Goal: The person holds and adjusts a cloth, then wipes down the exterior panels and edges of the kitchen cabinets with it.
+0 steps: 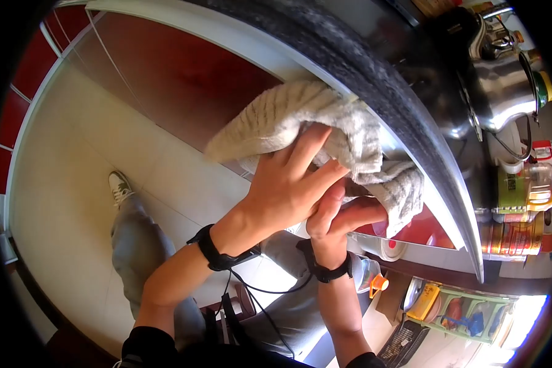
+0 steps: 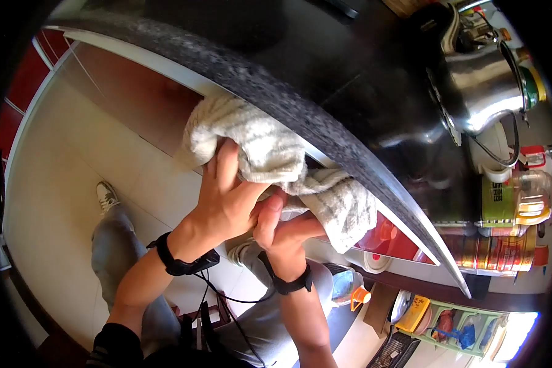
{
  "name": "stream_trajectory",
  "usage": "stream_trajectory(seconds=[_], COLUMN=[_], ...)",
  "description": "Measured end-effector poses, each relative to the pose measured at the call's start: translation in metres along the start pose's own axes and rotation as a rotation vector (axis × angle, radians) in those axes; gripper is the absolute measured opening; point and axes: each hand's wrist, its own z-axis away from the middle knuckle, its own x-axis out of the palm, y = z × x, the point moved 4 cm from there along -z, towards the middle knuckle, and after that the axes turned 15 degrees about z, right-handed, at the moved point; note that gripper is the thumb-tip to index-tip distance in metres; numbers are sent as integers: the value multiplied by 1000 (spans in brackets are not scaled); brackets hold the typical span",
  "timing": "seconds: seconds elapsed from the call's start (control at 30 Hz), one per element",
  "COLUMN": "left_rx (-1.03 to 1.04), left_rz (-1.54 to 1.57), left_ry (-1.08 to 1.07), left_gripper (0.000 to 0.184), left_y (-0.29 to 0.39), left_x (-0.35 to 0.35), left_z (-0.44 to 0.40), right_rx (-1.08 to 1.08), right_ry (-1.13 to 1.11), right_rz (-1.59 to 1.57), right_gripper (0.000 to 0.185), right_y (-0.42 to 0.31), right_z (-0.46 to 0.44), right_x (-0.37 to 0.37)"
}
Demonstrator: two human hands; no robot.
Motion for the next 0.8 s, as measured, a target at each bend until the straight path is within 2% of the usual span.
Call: stream_trajectory(seconds=[0.07,0.2,0.27,0.33,0.37,0.5,0.53,0.6,0.67,0.8], left_rx=[-26,-7,-132,-37,-39,-127,-128,-142,-94,-73], left_rz=[-54,-243,-303,-422,-392,-251,-225,-133,-97,-40], left_ry=[15,-14,59,-16,-18,-26,-1,43,33,-129], left_gripper=[28,32,33,31,32,33,34,38,40,35], left_y=[6,7,2,-3,-4,2,1,6,10,30], left_x=[0,-9,-21,-29,-31,-30,-25,-19,-7,10], left_z=[-6,-9,-12,-11,-13,-17,-13,-10,-4,5], right_rx=[-9,50,-36,-232,-441,-391,-328,-243,-192,93], right_ry=[136,167,151,98,189,135,97,47,21,-45], right_rz=[-71,41,198,479,708,510,322,154,159,-207], right_gripper=[76,61,49,33,37,44,45,47,51,60], right_y=[2,-11,-31,-68,-55,-54,-51,-45,-36,-19], right_z=[1,-1,-12,-41,-20,-27,-32,-33,-23,-1], right_x=[-2,10,16,18,32,20,13,3,-6,-14])
